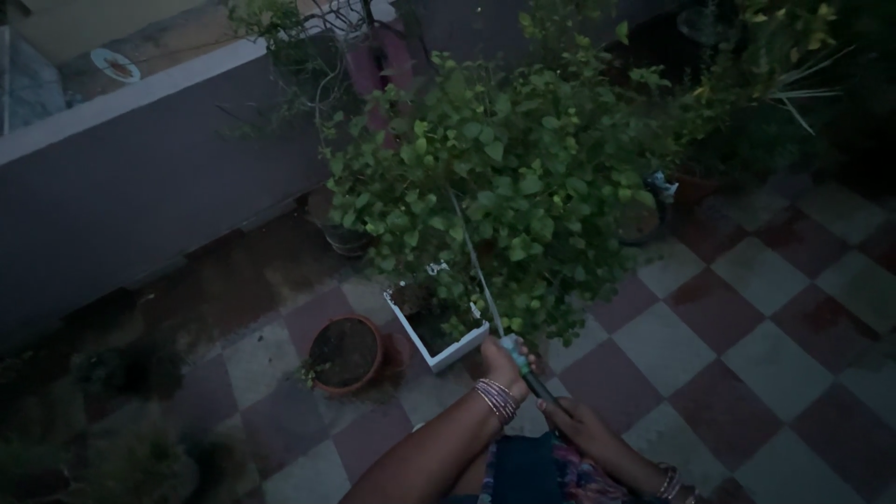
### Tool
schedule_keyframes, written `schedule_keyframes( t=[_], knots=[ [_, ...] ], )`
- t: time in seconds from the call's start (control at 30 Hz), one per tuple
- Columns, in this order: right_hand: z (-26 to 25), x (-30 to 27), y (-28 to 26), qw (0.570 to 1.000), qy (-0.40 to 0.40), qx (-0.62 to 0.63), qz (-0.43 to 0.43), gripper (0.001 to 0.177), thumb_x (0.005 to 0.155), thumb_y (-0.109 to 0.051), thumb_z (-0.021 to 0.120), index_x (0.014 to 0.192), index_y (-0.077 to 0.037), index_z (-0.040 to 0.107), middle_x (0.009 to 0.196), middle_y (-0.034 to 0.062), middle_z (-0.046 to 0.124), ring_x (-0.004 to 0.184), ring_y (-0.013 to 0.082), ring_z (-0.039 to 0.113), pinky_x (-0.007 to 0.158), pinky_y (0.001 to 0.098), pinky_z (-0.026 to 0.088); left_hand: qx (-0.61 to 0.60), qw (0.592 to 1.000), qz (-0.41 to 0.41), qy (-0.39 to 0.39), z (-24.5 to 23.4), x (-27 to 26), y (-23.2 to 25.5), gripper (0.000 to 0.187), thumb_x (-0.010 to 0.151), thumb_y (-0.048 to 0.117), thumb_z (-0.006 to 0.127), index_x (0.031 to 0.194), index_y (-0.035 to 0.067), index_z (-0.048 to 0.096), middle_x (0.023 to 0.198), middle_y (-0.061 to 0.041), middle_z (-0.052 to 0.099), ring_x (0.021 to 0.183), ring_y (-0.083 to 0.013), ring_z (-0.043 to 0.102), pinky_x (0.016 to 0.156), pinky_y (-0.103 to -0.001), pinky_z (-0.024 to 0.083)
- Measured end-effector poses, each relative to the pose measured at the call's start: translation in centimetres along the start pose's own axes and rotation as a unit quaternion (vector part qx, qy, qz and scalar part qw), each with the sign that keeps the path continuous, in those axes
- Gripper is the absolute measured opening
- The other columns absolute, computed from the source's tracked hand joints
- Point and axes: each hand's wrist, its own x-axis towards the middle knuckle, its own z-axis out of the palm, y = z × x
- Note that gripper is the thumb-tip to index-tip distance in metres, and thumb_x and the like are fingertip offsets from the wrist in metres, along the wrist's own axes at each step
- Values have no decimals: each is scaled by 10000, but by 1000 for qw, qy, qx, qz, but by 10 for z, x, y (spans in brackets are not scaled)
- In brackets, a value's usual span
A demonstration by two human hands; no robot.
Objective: Watering several potted plants on a tiled balcony using a water hose.
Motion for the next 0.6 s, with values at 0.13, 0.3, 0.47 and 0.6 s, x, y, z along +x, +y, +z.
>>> schedule_keyframes(
  t=[0.13,0.3,0.47,0.6],
  knots=[
    [9,14,0,1000,10,-18,-15,457,984,-451,584,745,-61,588,643,-39,459,591,87,433,531,310,348,6,999,11,44,6,-22,20,487,1025,512,353,884,89,552,681,-72,530,590,-239,477,583,-417,421],
    [20,26,-13,1000,-3,29,3,452,991,-460,585,779,-62,592,663,-38,461,610,88,432,552,299,361,9,1000,17,4,-9,6,33,510,1024,525,318,879,95,550,684,-67,541,596,-233,489,589,-407,423],
    [23,34,-34,998,15,2,60,502,974,-505,553,774,-47,598,640,-18,479,584,121,449,540,323,371,7,1000,-3,-5,-3,23,50,474,1020,466,318,889,92,578,672,-82,550,595,-250,502,588,-420,431],
    [21,60,0,997,57,-47,-14,538,958,-548,561,760,-51,611,640,-9,505,612,93,484,570,291,416,44,998,10,-33,9,14,61,534,1020,525,287,864,85,547,654,-81,518,581,-246,472,581,-425,423]
  ],
)
